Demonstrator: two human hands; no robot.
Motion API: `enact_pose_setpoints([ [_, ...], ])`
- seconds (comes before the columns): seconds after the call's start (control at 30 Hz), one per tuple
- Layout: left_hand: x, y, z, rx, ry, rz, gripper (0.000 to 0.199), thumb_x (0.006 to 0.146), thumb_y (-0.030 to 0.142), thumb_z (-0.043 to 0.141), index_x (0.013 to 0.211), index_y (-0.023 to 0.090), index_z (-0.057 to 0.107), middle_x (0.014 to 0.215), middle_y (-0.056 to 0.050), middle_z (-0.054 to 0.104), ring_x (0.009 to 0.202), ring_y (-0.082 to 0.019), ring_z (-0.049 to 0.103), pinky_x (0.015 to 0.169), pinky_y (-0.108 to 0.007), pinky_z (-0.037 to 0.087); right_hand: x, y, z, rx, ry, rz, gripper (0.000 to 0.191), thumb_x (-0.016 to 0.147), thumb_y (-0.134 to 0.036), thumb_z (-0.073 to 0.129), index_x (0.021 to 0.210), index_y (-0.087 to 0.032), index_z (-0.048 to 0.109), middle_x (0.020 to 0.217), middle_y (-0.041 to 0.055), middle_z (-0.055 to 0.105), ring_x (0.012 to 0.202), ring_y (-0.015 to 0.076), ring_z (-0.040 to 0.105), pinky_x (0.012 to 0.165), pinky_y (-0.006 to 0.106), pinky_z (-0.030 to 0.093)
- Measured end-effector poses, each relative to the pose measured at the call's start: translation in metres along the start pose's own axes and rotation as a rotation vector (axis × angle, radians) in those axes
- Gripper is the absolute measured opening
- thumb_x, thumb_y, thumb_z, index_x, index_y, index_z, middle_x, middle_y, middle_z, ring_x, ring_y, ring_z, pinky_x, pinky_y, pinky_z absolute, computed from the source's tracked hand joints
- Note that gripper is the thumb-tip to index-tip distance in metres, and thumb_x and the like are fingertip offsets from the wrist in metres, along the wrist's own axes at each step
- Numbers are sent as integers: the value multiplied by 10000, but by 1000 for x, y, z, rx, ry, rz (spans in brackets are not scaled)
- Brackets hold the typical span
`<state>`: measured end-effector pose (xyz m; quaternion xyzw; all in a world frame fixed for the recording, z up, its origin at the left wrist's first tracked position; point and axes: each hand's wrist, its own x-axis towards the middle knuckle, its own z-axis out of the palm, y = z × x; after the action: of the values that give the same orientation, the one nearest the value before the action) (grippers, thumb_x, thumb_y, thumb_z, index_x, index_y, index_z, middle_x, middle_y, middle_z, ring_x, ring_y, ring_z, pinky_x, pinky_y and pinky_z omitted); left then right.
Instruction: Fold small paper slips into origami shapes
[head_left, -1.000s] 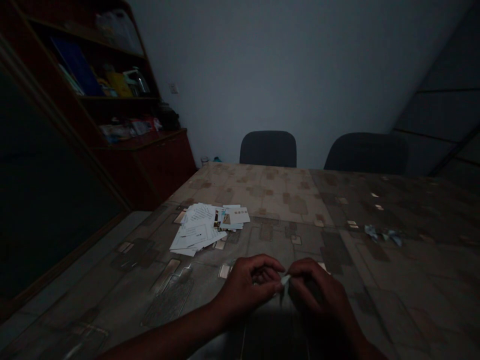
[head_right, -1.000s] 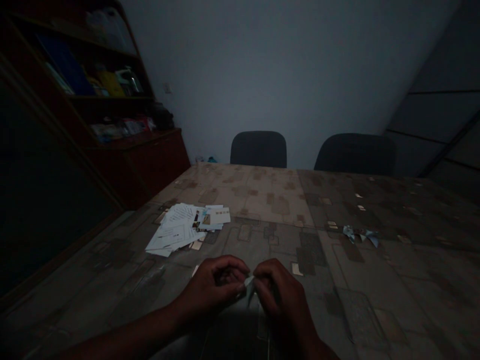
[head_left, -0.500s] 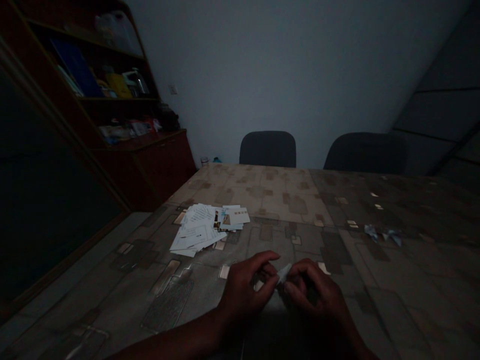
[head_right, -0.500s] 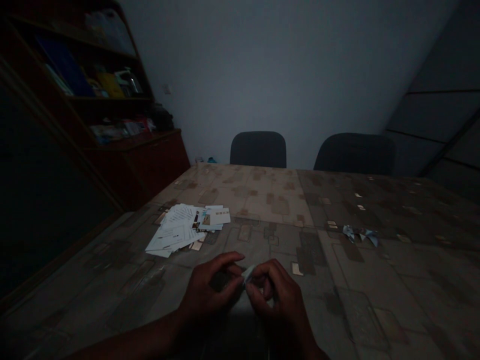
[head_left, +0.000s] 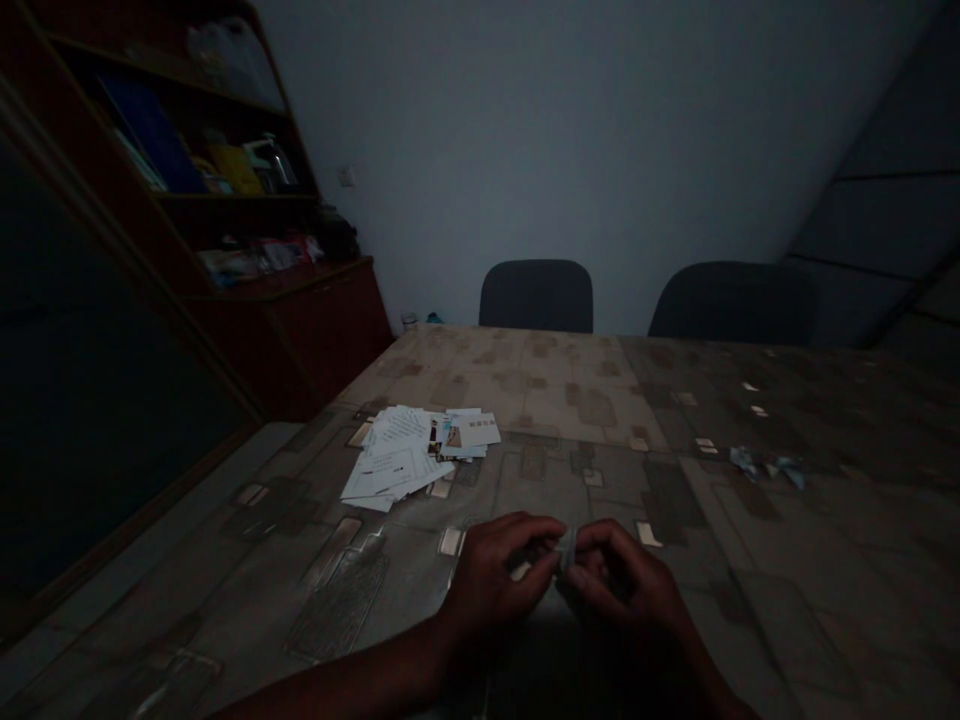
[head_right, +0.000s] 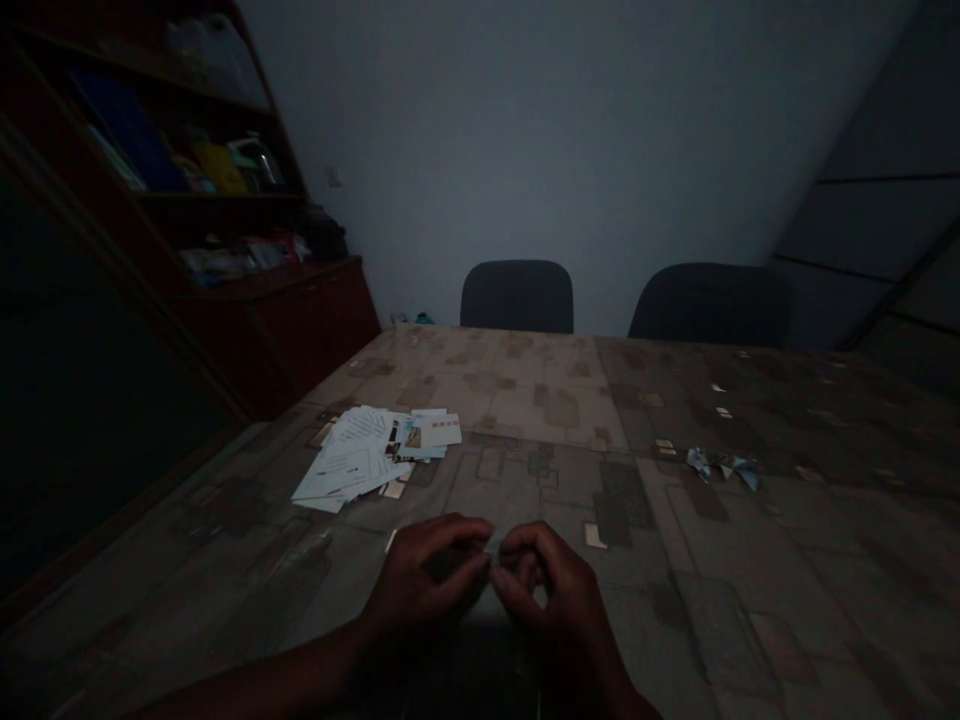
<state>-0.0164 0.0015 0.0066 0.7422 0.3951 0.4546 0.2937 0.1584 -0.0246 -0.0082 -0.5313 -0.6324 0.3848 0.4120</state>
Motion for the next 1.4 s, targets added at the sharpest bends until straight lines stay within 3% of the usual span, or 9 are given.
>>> enact_pose_setpoints([
  [0.93,2,4,-3,-79,-75,-69,156,755,86,633,841,153,745,757,-39,729,679,-150,654,663,-219,485,1,1,0,50,25,22,109,779,-283,624,839,-193,617,621,-42,517,594,139,502,538,221,402],
  [1.4,6,5,-7,-186,-104,-161,175,835,217,580,818,148,740,719,-43,696,686,-166,639,663,-232,466,2,1,1,123,5,1,134,786,-314,618,838,-190,627,649,-30,534,604,142,502,549,228,391],
])
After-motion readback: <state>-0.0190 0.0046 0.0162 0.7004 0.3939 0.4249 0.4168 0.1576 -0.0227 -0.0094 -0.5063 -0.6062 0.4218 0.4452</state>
